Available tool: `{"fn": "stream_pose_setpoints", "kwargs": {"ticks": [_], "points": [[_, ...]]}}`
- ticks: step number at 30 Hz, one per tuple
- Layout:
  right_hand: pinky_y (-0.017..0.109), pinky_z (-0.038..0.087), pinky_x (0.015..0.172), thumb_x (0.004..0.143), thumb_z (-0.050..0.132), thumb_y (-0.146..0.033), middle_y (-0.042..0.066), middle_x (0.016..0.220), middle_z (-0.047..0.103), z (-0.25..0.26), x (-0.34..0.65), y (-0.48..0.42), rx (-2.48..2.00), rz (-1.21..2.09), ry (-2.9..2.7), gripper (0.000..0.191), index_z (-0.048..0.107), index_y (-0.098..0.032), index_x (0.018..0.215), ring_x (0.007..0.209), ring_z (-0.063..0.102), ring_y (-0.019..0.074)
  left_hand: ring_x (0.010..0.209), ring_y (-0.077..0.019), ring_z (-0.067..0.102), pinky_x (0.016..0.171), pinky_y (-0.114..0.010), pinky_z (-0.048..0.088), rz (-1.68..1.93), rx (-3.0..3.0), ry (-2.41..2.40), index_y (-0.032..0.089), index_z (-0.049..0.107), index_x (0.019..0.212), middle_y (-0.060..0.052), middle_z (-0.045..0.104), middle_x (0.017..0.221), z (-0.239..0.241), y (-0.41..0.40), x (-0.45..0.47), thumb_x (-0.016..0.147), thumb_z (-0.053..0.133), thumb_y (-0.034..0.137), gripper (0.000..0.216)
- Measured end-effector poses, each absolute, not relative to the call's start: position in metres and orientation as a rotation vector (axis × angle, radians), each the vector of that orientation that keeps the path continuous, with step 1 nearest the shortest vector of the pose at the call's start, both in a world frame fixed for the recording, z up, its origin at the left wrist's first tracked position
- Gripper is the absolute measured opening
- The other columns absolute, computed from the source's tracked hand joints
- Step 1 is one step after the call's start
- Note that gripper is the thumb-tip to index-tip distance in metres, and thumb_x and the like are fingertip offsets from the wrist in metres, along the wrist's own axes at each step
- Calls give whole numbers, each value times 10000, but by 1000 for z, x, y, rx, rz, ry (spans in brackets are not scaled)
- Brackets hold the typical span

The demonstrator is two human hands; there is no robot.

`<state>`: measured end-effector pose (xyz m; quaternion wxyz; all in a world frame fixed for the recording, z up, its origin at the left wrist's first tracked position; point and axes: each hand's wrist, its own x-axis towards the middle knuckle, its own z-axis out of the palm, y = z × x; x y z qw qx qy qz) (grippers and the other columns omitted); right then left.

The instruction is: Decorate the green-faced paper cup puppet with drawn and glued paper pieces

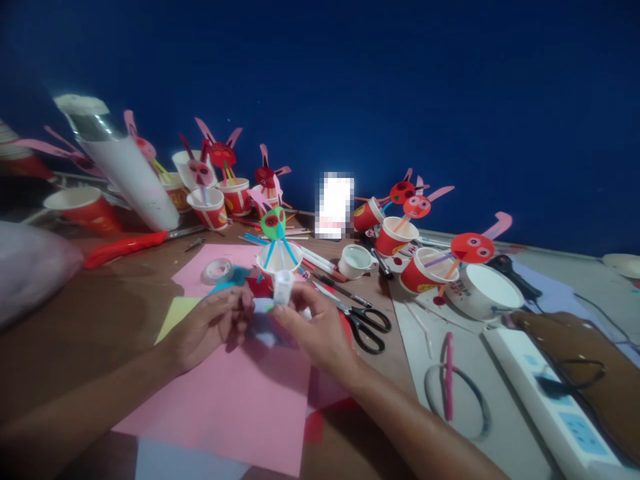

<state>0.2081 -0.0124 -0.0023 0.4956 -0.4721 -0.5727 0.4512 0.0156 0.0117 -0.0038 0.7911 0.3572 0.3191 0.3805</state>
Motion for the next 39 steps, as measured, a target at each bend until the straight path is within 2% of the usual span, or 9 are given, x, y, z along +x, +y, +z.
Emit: {"fn": "stream_pose_setpoints", "kwargs": {"ticks": [2, 4, 6, 14, 20, 24, 29, 35, 39], "points": [[248, 433, 607, 740, 638, -262, -6, 780, 601, -4, 207, -12, -1120, 1184, -1281, 205, 591, -214, 935, 661, 530, 123, 642, -111, 564, 559, -226, 489, 878, 743, 633, 177, 553, 944, -14, 551, 803, -4, 12, 17, 814, 547, 237, 144], [230, 435, 569, 723, 657, -247, -13, 763, 601, -4, 204, -14, -1089, 1270, -1226, 212, 572, -211, 914, 627, 531, 110, 803, -135, 569, 711, -278, 498, 938, 720, 590, 217, 507, 1095, -25, 543, 946, -4, 11, 18, 801, 571, 196, 302], [211, 432, 538, 720, 660, -249, -22, 745, 598, -3, 200, -16, -1059, 1344, -1210, 214, 563, -210, 907, 596, 525, 95, 869, -147, 559, 759, -284, 483, 950, 721, 576, 239, 451, 1186, -29, 537, 990, -3, 10, 20, 788, 588, 169, 427], [219, 466, 535, 721, 627, -195, -35, 721, 595, -5, 185, -25, -1079, 1415, -1257, 238, 541, -209, 942, 559, 552, 93, 711, -75, 514, 662, -173, 416, 1016, 894, 694, 232, 414, 1192, 25, 530, 816, 4, 2, 25, 724, 657, 145, 534], [261, 463, 702, 682, 646, -191, 10, 933, 600, -7, 193, -24, -1276, 1117, -1447, 339, 534, -218, 1001, 818, 567, 151, 715, -90, 489, 646, -190, 395, 1080, 1074, 819, 214, 391, 1182, 26, 519, 796, 4, 2, 23, 702, 664, 148, 556], [247, 450, 604, 728, 619, -266, 5, 796, 593, -10, 199, -24, -1311, 1198, -1409, 198, 557, -188, 900, 688, 549, 134, 700, -94, 477, 638, -201, 392, 1059, 1143, 817, 222, 371, 1203, 24, 515, 805, 5, 1, 21, 729, 638, 169, 546], [234, 438, 555, 784, 587, -325, -7, 656, 610, -11, 199, -28, -1227, 1396, -1376, 184, 567, -170, 881, 587, 563, 121, 676, -92, 479, 616, -191, 383, 1033, 1178, 862, 226, 402, 1194, 30, 515, 763, 11, -1, 19, 739, 630, 184, 511], [237, 455, 547, 790, 583, -319, 1, 722, 636, -6, 197, -32, -1294, 1266, -1335, 176, 578, -198, 917, 602, 584, 129, 754, -118, 536, 663, -226, 429, 958, 962, 806, 220, 390, 1219, -4, 547, 882, 6, -8, 23, 673, 700, 233, 628], [241, 459, 615, 760, 603, -220, -3, 739, 639, -3, 192, -36, -1287, 1083, -1515, 118, 591, -203, 877, 652, 587, 128, 590, -107, 518, 500, -206, 376, 728, 902, 799, 163, 428, 1231, -16, 577, 737, -5, -17, 23, 719, 666, 328, 589]]}}
